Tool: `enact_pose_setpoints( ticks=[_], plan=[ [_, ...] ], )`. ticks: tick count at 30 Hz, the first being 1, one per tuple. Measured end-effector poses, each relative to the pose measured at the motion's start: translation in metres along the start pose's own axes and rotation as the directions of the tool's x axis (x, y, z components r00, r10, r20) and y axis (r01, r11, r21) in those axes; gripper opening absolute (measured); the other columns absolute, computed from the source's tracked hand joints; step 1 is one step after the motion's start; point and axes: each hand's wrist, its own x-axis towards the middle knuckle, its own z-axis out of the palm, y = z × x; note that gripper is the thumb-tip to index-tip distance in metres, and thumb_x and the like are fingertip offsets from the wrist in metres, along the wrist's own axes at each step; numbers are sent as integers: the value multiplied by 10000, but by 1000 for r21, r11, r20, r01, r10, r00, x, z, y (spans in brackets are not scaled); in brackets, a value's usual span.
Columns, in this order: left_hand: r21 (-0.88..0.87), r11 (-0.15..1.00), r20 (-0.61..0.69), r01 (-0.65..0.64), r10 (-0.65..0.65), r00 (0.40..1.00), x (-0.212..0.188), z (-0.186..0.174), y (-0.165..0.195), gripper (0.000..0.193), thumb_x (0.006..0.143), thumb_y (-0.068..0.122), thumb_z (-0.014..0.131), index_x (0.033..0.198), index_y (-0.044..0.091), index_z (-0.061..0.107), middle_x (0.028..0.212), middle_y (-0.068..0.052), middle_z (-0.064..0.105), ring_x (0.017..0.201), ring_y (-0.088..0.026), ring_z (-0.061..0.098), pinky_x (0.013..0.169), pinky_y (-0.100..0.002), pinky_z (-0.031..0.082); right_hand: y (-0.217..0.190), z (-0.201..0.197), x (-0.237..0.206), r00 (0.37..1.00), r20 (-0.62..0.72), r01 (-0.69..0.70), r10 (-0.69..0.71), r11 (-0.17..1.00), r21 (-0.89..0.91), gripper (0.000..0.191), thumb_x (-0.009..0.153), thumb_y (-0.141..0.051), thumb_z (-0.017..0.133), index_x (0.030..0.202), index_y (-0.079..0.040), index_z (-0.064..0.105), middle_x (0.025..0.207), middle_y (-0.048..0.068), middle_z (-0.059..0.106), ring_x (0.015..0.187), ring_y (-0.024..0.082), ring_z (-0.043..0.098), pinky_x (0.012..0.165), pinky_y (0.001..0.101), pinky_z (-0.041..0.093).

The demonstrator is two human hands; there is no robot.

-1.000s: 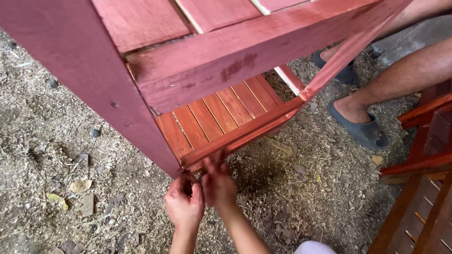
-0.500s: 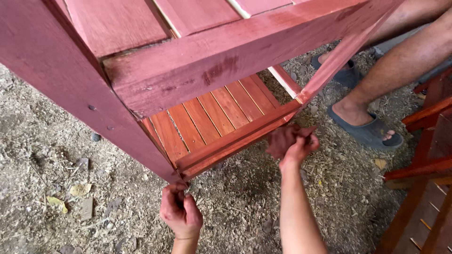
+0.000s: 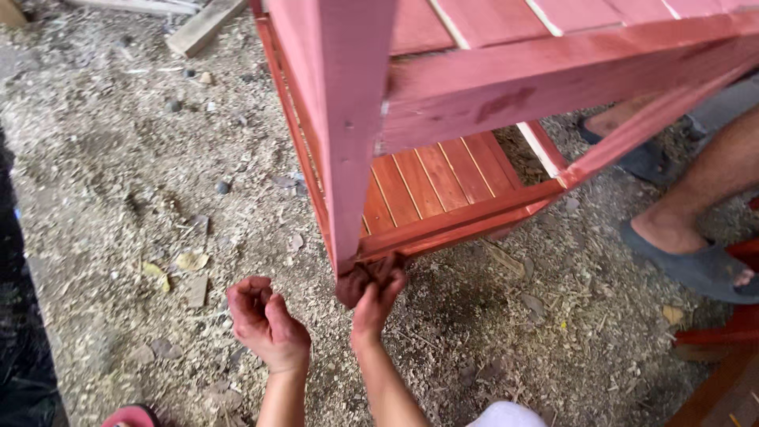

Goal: The person applies reddish-brown wood stain by hand to a pink wooden rack, rubbing the stain into the slats of the lower shelf and frame edges with a cloth pad. They dip the pad into a stain container, work the stain across the wood surface, and continue treating the frame edges and underside of the rack.

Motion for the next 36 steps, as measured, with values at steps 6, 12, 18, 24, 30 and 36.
enact_pose_setpoints(
  ticks=[6, 12, 18, 24, 30, 36],
  plan=[
    [7, 1000, -103, -22, 23, 994, 76, 18, 15, 191, 929, 21, 491, 1105, 22, 566, 1013, -32, 606, 881, -124, 545, 809, -267, 473, -41, 37, -67, 948, 83, -316, 307, 936, 155, 536, 899, -171, 452, 1419, -211, 328, 1430, 67, 419, 1332, 216, 454, 1109, 428, 393],
    [280, 909, 32, 308, -330, 944, 199, 37, 79, 157, 913, 149, 582, 1026, 90, 673, 860, -88, 683, 722, -197, 592, 674, -349, 479, -91, 163, -127, 892, 313, -377, 326, 918, 119, 474, 873, -117, 477, 1340, -144, 402, 1295, 78, 494, 1204, 219, 516, 1028, 416, 447],
    [611, 766, 182, 199, -381, 907, 304, 12, 139, 219, 866, 281, 674, 1037, 160, 736, 1106, -159, 629, 1023, -322, 626, 864, -457, 511, -198, 267, -117, 893, 333, -318, 302, 948, -6, 476, 830, -103, 454, 1303, -133, 486, 1289, 59, 563, 1208, 191, 557, 1040, 372, 460],
    [449, 822, 422, 349, -540, 728, 331, 10, 185, 465, 906, 367, 674, 1348, 223, 662, 1383, -171, 565, 1256, -328, 578, 1047, -419, 459, -307, 313, -114, 905, 333, -250, 267, 964, -92, 478, 894, -145, 506, 1370, -103, 489, 1380, 106, 557, 1264, 238, 564, 1076, 404, 472],
    [181, 604, 483, 776, -742, 465, 390, 19, 287, 677, 934, 491, 617, 1494, 142, 467, 1407, -122, 622, 1288, -211, 594, 1064, -326, 465, -418, 366, -116, 889, 268, -359, 373, 928, -100, 647, 833, -135, 516, 1471, -216, 441, 1477, 52, 516, 1315, 236, 557, 1078, 404, 468],
    [483, 222, 466, 847, -884, -34, 494, 7, 424, 852, 831, 798, 371, 1518, 310, 501, 1318, -120, 709, 1175, -304, 656, 884, -511, 512, -515, 435, -132, 869, 374, -323, 324, 944, -67, 598, 835, -146, 539, 1430, -94, 534, 1431, 121, 599, 1300, 271, 592, 1085, 422, 485]
  ],
)
